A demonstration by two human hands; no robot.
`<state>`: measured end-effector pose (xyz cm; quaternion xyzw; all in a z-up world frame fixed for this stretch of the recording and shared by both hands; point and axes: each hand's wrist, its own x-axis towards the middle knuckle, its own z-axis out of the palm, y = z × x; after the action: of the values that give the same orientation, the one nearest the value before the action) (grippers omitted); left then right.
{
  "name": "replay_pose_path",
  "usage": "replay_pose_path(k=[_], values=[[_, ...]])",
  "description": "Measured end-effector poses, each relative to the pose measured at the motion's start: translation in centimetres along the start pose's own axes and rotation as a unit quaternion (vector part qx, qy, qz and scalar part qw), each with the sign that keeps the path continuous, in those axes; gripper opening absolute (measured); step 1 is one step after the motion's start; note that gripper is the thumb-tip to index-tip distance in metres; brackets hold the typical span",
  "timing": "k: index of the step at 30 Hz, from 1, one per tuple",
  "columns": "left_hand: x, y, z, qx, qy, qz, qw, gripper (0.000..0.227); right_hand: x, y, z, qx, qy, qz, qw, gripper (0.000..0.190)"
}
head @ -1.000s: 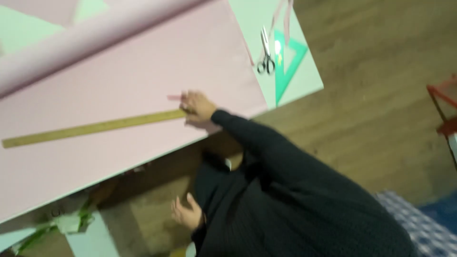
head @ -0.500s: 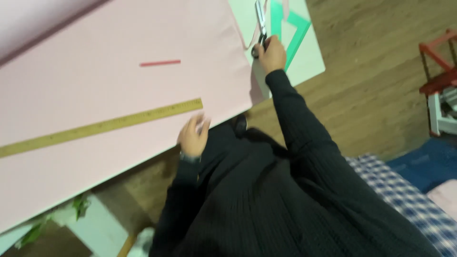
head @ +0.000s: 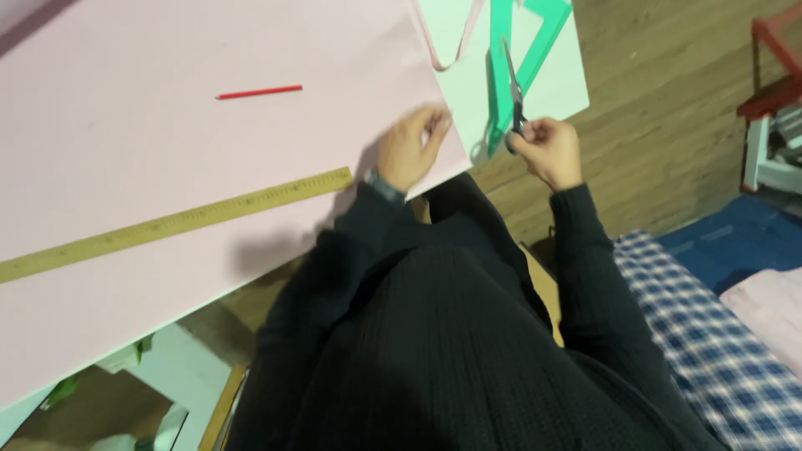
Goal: Measuring a roll of pink leather with a ruler, marking it with a pencil, and cutting it with scissors.
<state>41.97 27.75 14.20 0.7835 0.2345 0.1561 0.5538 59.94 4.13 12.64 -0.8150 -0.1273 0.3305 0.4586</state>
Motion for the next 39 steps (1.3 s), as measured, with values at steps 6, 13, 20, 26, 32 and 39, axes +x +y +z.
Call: replay_pose_path(k=[6,13,20,26,32,39], values=[[10.9,-2.7,6.6,0.428,0.014,0.113,0.897,0.031,-7.0,1.3,0.3,-0.151,-0.081,0.029,0.985,0.040],[13.5,-2.1,19.5,0.540,0.105,-0.039,0.834,0.054,-4.1,3.9,4.1,-0.199,-0.124,-0.025,0.972,0.049],[13.3,0.5,20.4,0.526,0.118,-0.070,0.840,0.019,-1.2,0.6,4.7,-0.074,-0.180,-0.207,0.959,0.035],[14.3,1.4,15.9,0.561,0.074,-0.071,0.821,0.021,1.7,7.5,3.3,-0.099,-0.188,0.004,0.977,0.030],[13.1,0.9,16.0,0.548,-0.010,-0.056,0.834,0.025,1.7,2.2,5.2,-0.146,-0.214,0.104,0.960,0.038],[11.5,0.8,18.4,0.454,-0.050,-0.018,0.890,0.011,1.5,7.0,4.7,-0.088,-0.198,-0.096,0.971,0.051]])
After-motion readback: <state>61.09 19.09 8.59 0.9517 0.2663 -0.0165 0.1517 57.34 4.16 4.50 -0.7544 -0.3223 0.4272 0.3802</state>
